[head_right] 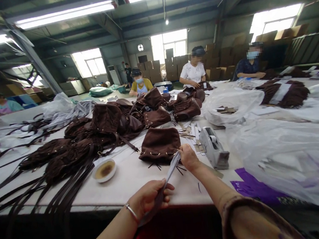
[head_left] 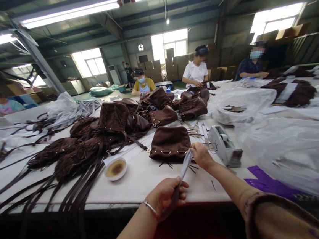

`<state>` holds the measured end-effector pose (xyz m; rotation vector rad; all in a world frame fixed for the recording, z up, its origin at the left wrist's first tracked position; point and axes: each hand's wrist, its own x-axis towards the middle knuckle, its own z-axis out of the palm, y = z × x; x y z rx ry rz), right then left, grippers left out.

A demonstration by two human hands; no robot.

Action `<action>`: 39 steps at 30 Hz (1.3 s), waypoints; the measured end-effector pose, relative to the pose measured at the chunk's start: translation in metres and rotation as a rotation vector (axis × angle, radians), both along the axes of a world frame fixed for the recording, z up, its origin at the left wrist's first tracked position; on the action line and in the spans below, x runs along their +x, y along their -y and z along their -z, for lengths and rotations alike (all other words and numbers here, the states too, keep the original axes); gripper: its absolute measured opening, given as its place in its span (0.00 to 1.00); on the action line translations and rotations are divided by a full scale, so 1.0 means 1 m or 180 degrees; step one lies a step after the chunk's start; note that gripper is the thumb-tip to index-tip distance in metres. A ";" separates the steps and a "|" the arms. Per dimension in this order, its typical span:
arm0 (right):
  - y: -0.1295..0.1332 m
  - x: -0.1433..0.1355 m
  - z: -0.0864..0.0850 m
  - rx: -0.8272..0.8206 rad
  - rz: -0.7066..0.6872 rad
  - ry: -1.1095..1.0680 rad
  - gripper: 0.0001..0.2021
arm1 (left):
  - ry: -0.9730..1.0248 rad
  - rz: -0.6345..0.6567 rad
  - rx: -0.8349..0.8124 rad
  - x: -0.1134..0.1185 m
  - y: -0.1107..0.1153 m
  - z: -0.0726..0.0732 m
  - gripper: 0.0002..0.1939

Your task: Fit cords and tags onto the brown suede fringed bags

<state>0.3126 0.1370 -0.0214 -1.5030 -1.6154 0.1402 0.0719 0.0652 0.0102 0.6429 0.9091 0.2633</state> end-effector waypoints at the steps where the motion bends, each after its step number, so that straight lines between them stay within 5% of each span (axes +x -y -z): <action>1: 0.000 0.000 0.001 0.0013 0.0014 -0.0001 0.04 | 0.0008 0.0002 0.0059 -0.004 0.003 0.001 0.20; 7: 0.002 -0.005 0.004 -0.0007 0.0051 -0.0057 0.05 | -0.1080 -0.0323 0.1652 -0.007 0.017 -0.002 0.11; 11: 0.010 -0.005 -0.001 -0.0172 0.0180 -0.0149 0.09 | -0.1955 -0.0082 0.2899 0.000 0.024 -0.005 0.15; 19: 0.050 -0.014 -0.005 -0.1023 0.0745 -0.0434 0.20 | -0.3109 0.0221 0.4577 0.003 0.038 0.000 0.12; 23: 0.047 -0.037 -0.010 -0.1541 0.0717 -0.0311 0.25 | -0.3449 0.1094 0.4936 0.012 0.045 -0.003 0.12; 28: 0.034 -0.046 -0.029 -0.1662 0.0922 0.0447 0.17 | -0.3547 0.1922 0.4954 0.032 0.052 -0.015 0.16; 33: 0.038 -0.035 -0.029 -0.1797 0.0839 0.0827 0.10 | -0.3493 0.2035 0.4899 0.038 0.048 -0.020 0.15; 39: 0.045 -0.026 -0.021 -0.1915 0.0833 0.1073 0.12 | -0.3413 0.1974 0.5036 0.044 0.040 -0.008 0.15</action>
